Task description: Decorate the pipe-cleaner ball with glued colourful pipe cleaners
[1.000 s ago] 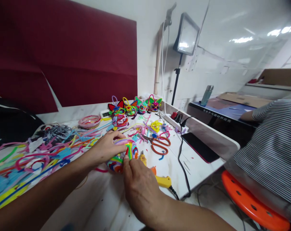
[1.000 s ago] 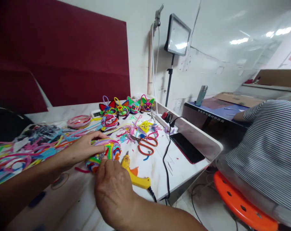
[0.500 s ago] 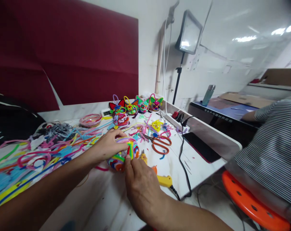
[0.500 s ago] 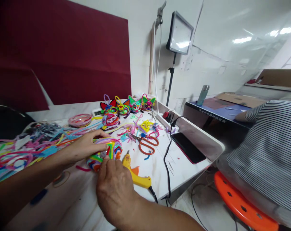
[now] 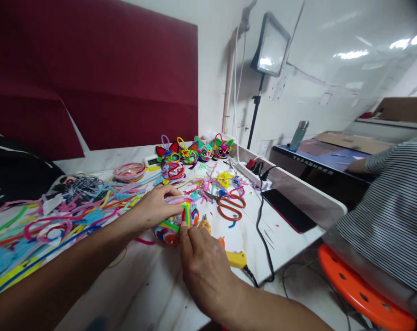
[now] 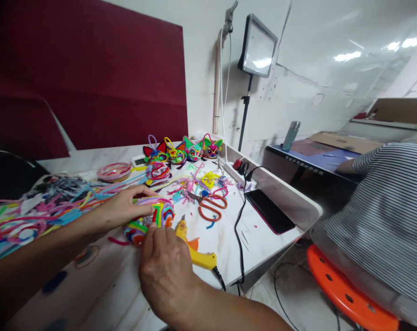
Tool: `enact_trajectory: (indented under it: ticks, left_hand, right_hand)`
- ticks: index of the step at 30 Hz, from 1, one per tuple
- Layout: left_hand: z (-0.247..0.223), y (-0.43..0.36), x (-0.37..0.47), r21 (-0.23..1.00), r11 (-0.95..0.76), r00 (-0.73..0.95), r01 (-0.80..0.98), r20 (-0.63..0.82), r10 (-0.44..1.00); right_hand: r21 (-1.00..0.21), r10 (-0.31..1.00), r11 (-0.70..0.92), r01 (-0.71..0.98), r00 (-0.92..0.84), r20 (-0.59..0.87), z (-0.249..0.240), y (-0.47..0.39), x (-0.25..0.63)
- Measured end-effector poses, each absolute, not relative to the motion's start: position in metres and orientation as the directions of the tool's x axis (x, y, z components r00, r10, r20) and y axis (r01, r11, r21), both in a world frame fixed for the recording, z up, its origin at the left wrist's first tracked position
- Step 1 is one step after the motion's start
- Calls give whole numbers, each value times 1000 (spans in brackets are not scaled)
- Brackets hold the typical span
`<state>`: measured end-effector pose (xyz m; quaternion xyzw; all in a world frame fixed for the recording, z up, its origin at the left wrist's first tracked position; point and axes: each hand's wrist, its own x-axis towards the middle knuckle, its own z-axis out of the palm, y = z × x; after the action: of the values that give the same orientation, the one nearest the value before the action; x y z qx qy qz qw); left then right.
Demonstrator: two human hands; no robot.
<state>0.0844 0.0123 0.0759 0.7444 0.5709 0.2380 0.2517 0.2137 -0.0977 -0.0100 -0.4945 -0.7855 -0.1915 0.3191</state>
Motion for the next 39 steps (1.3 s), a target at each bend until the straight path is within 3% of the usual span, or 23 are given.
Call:
enact_trajectory:
  ticks: [14,34,39]
  left_hand:
    - [70,18,77,709,-193,229,679,45,972]
    - [74,7,65,857,-53,225,513,-75,971]
    - [68,8,60,881,-96,264,463,-33,964]
  right_hand:
    - [-61,755,424,904,-316,574,-11,-92,210]
    - [-39,738,444,895,-341,583,-4,-90,212]
    - [-32,730,446,895,-343,591,-6,-89,211]
